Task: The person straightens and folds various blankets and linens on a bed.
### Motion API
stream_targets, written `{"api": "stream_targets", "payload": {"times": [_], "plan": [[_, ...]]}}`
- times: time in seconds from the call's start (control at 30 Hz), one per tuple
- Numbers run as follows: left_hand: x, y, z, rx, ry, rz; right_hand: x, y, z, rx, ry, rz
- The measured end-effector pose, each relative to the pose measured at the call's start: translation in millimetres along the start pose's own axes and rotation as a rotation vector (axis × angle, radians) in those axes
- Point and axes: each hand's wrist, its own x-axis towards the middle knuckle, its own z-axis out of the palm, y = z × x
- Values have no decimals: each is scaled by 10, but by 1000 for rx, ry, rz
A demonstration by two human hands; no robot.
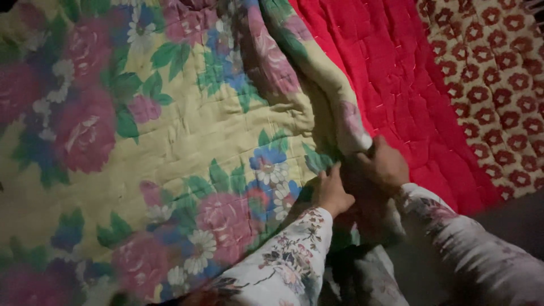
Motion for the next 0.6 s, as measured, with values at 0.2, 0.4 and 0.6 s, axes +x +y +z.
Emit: {"api": "stream_targets", "payload": {"times": [0.2, 0.4, 0.6], "plan": [[173, -18, 199, -70, 210, 50, -388, -21, -435, -121, 246, -89], [284, 23, 269, -31, 220, -151, 164, 672, 63, -8, -9, 209], [326, 328, 494, -163, 262, -221, -203, 951, -400, 399, -209, 122]]}}
